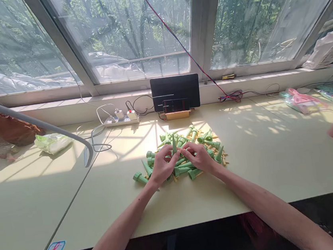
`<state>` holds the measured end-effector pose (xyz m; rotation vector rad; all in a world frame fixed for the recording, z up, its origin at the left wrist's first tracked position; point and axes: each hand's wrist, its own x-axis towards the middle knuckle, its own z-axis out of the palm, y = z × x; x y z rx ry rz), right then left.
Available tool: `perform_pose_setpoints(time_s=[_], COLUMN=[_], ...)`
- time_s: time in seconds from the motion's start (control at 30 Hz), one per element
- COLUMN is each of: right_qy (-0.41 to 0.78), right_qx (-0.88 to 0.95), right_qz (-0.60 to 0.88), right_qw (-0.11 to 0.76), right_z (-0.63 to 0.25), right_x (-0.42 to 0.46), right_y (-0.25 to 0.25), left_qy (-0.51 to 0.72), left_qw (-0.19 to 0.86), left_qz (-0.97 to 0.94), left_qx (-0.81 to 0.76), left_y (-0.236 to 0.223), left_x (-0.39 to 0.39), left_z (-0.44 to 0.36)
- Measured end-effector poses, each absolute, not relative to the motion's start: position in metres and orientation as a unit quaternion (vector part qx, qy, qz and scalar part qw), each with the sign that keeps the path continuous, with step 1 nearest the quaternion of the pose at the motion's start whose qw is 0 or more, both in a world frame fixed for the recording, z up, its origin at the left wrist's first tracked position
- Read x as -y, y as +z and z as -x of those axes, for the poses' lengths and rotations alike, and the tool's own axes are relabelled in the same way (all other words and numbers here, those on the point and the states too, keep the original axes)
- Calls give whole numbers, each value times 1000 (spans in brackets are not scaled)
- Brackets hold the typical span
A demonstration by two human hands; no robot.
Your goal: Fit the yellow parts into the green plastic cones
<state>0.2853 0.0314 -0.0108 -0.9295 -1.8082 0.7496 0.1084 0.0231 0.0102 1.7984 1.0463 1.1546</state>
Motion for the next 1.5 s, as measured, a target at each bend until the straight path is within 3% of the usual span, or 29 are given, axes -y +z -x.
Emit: perform_pose_setpoints(time_s=[0.4,0.57,0.8,1.0,1.23,1.33,1.5], right_qy=[284,240,211,200,199,119,9], right_qx=[721,716,749,757,685,639,605], right_qz=[401,389,378,398,453,508,589], right_qw=[489,528,502,478,535,565,536], right_z=[-285,-285,-280,-290,-342,-372,-414], right_x=[-31,-30,-22,-15,-50,-72,-97], right_y=[-8,5,28,50,67,58,31], left_qy=[451,450,435,440,469,458,438], left_qw=[321,244,159,148,135,130,117], left_qz=[-727,-767,-816,-829,-821,-826,-841], left_qx=[-406,-387,-347,-313,-295,-301,-294], left_y=[10,6,0,-1,-2,-3,-6], left_x=[-24,-25,-27,-26,-25,-25,-24], left_z=[-107,-107,-106,-105,-105,-106,-106])
